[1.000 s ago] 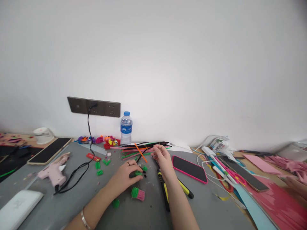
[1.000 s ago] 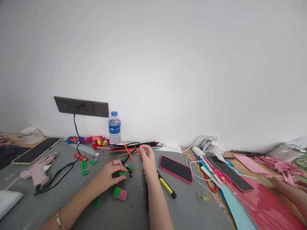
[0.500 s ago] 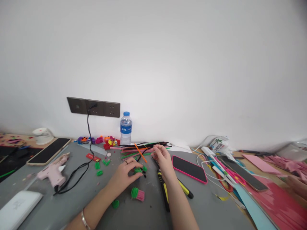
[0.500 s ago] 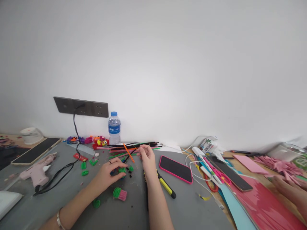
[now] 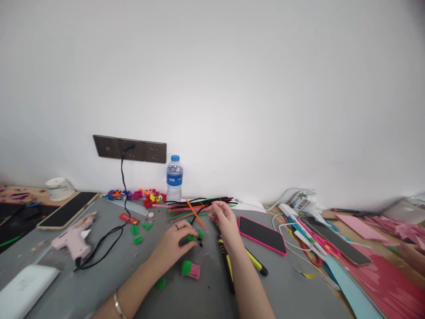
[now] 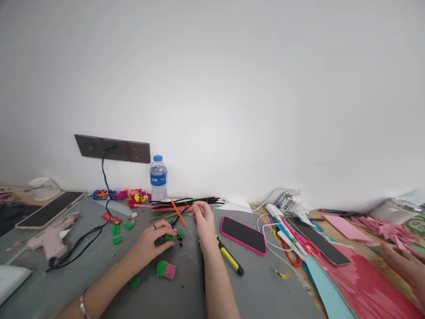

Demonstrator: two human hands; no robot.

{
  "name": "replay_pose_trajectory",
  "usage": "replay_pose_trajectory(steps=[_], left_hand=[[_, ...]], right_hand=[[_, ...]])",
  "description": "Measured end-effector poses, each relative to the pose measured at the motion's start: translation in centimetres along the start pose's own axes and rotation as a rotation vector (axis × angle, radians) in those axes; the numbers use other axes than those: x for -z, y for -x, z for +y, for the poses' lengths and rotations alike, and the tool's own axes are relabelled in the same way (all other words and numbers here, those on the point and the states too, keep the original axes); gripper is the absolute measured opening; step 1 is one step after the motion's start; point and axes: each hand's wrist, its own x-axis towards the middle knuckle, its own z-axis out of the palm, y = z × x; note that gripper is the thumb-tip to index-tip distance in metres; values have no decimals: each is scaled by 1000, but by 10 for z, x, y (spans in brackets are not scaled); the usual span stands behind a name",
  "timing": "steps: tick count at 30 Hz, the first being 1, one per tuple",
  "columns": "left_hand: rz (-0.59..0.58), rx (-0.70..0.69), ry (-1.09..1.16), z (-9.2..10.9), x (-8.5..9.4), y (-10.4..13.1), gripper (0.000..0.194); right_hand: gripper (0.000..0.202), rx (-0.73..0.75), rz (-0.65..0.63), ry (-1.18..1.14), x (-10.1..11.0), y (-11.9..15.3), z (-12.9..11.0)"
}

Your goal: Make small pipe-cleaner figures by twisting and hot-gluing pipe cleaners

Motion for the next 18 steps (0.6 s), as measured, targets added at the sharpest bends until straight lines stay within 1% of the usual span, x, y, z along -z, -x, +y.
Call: replay_pose_trajectory(steps=[5, 11, 15, 18], left_hand=[[31, -35, -27, -1, -1, 1, 19], [11, -29, -19, 0, -1, 1, 22], [61, -70, -21, 0, -1, 0, 23], [55, -75, -25, 0, -1, 0, 23]], right_hand=[[37, 2, -7, 0, 0, 1, 0], [36, 6, -16, 0, 0, 1, 1], [36, 6, -12, -7, 0, 2, -1], [36, -5, -16, -21, -1, 2, -2]])
